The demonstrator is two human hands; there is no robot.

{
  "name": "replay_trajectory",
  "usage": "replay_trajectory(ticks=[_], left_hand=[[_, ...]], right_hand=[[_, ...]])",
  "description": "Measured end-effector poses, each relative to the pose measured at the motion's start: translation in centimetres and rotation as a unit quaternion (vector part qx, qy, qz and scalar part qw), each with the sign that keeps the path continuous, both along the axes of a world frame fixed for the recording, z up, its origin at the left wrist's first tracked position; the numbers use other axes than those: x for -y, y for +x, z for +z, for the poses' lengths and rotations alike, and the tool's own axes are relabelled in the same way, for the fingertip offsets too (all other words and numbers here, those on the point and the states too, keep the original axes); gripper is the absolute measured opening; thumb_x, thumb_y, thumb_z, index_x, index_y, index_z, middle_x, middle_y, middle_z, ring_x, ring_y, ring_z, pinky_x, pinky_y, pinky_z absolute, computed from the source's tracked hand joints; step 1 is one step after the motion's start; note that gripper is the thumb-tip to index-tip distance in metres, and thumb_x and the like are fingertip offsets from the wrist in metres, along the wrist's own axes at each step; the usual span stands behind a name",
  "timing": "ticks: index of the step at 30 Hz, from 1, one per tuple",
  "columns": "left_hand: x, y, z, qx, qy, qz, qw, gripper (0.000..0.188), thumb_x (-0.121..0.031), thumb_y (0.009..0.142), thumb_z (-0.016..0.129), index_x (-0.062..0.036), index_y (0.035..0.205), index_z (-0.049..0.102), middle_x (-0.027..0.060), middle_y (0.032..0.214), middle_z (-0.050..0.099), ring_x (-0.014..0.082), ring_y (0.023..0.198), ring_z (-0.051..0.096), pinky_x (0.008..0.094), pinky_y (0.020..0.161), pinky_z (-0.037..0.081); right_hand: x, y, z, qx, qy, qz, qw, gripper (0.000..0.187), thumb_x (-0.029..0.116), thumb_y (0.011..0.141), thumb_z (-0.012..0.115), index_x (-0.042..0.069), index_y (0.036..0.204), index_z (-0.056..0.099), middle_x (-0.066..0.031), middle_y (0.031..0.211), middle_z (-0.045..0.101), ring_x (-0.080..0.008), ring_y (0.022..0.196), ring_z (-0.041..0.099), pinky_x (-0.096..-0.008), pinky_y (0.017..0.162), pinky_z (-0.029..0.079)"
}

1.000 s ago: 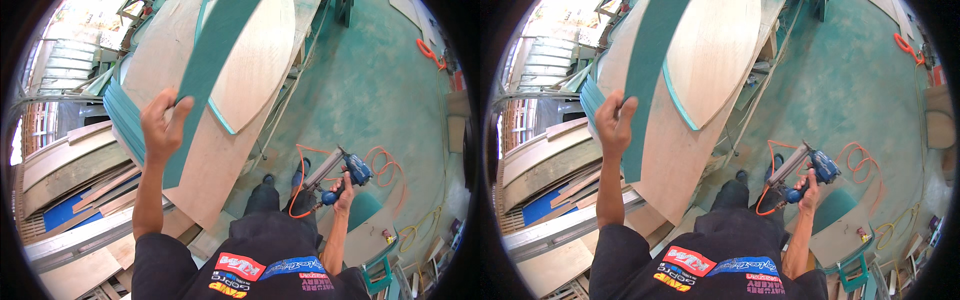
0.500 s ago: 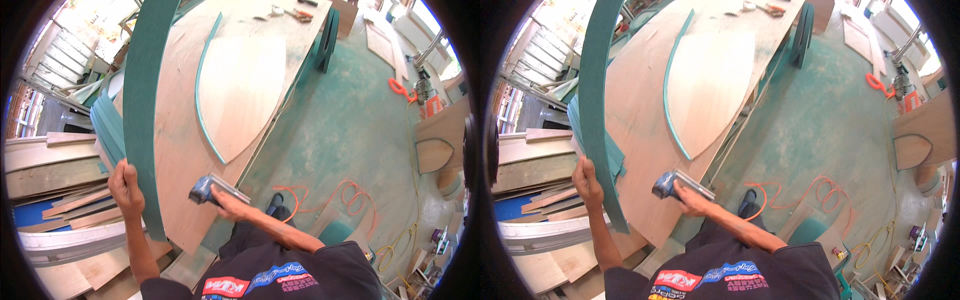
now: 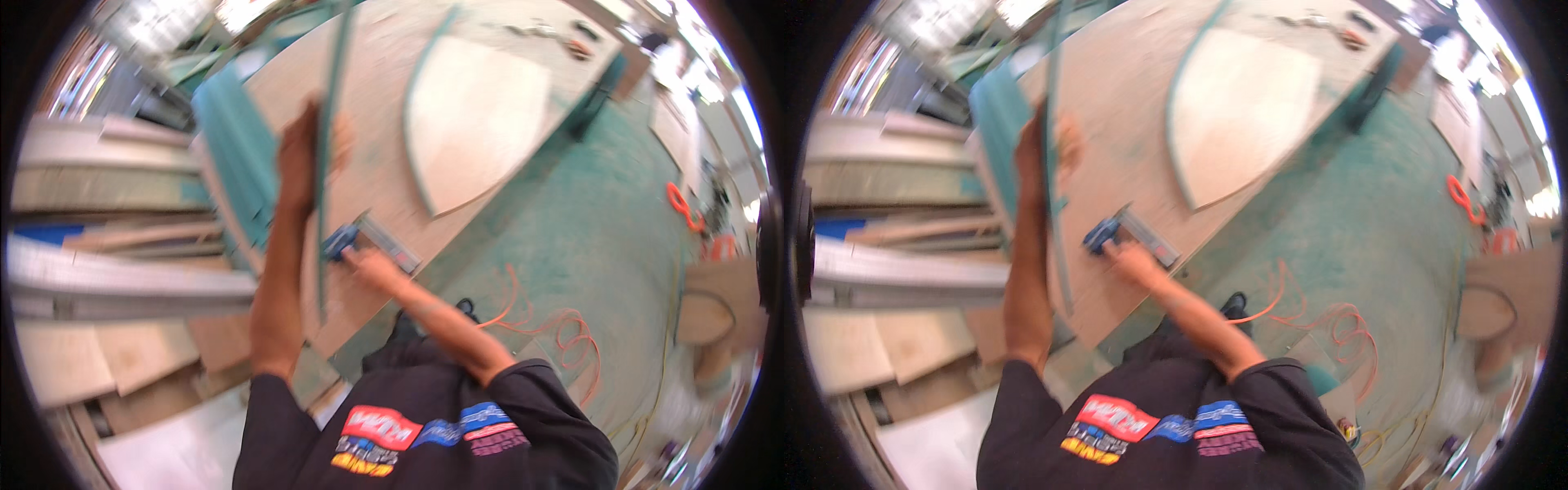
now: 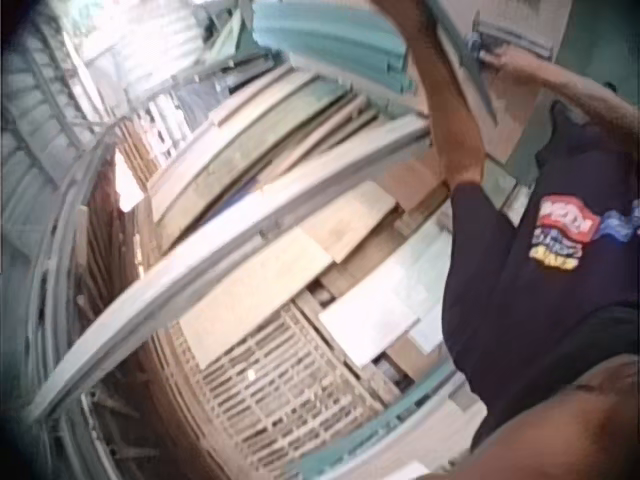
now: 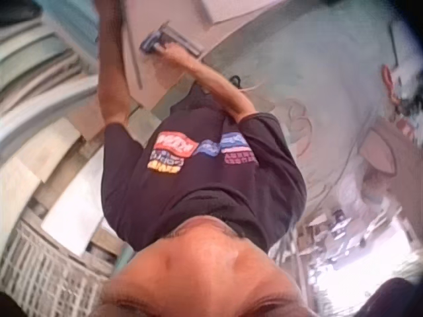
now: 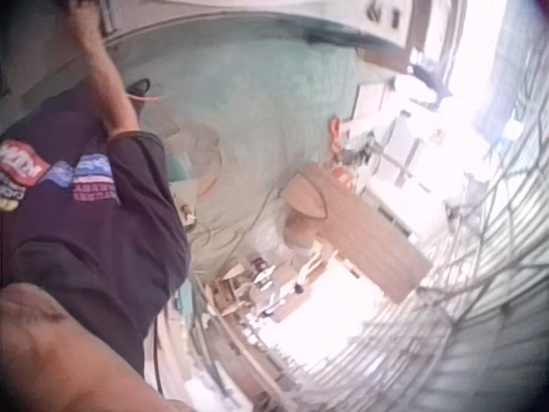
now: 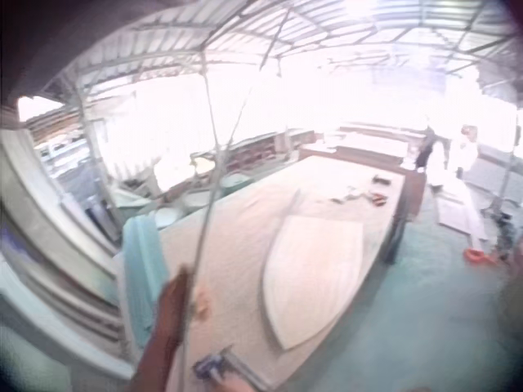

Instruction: The person uses a pneumatic nail gun to secure thin green trim pieces to the edges of a curved plywood panel, wipes the surface with a cloth, and aligns another trim piece.

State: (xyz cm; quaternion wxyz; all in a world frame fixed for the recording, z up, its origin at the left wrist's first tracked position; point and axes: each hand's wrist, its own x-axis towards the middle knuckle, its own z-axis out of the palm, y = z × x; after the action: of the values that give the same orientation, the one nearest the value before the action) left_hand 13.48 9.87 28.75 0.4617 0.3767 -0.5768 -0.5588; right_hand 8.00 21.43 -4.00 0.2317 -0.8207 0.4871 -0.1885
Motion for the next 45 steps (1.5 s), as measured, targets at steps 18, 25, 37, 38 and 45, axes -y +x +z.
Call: replay_trajectory(ticks=[18,25,37,38,45], left_hand=[[-2.9,-5.4,1.3,-0.31,-0.034,-0.113,0.943,0.047,-0.043,0.106,0.041,-0.0121,0.073,0.053,0.0009,0.06,0.049,0.0065,0.042,0.038,0.0229,0.044,0.028],[-2.9,-3.0,-0.2,-0.126,-0.098,0.046,0.986,0.051,-0.045,0.104,0.046,-0.0092,0.07,0.058,0.0031,0.058,0.052,0.0077,0.043,0.041,0.0227,0.041,0.035],[-4.0,-2.3,-1.1,-0.067,-0.124,0.089,0.986,0.064,-0.055,0.101,0.048,-0.0109,0.056,0.052,-0.0045,0.052,0.042,0.0061,0.05,0.039,0.0297,0.05,0.033],[-4.0,-2.3,-1.1,-0.071,-0.125,0.084,0.986,0.064,-0.055,0.101,0.048,-0.0109,0.056,0.052,-0.0045,0.052,0.042,0.0061,0.05,0.039,0.0297,0.05,0.033],[-3.4,-2.3,-1.5,-0.057,-0.151,0.054,0.986,0.055,-0.048,0.103,0.048,-0.0073,0.068,0.06,0.0048,0.058,0.054,0.0089,0.045,0.046,0.023,0.041,0.039]], right_hand=[[-18.0,-11.5,15.6,0.469,0.331,-0.195,0.795,0.039,0.031,0.105,0.051,0.002,0.129,0.061,-0.0048,0.106,0.069,-0.012,0.094,0.062,-0.0284,0.081,0.051],[-19.2,-10.9,19.8,0.561,0.307,-0.2,0.742,0.035,0.026,0.102,0.056,0.0,0.125,0.063,-0.0069,0.102,0.07,-0.0109,0.09,0.063,-0.0264,0.078,0.052],[-17.5,-8.0,24.6,0.513,0.333,-0.118,0.782,0.024,0.018,0.095,0.067,-0.002,0.109,0.067,-0.0003,0.086,0.065,-0.0055,0.073,0.054,-0.022,0.064,0.045],[-17.4,-8.0,24.5,0.513,0.331,-0.116,0.783,0.024,0.019,0.095,0.068,-0.001,0.108,0.068,0.0004,0.085,0.064,-0.0051,0.072,0.053,-0.0218,0.064,0.044],[-17.0,-7.9,24.0,0.509,0.329,-0.101,0.789,0.02,0.019,0.095,0.068,0.0,0.099,0.069,0.0034,0.08,0.061,-0.004,0.069,0.05,-0.0209,0.061,0.042]])
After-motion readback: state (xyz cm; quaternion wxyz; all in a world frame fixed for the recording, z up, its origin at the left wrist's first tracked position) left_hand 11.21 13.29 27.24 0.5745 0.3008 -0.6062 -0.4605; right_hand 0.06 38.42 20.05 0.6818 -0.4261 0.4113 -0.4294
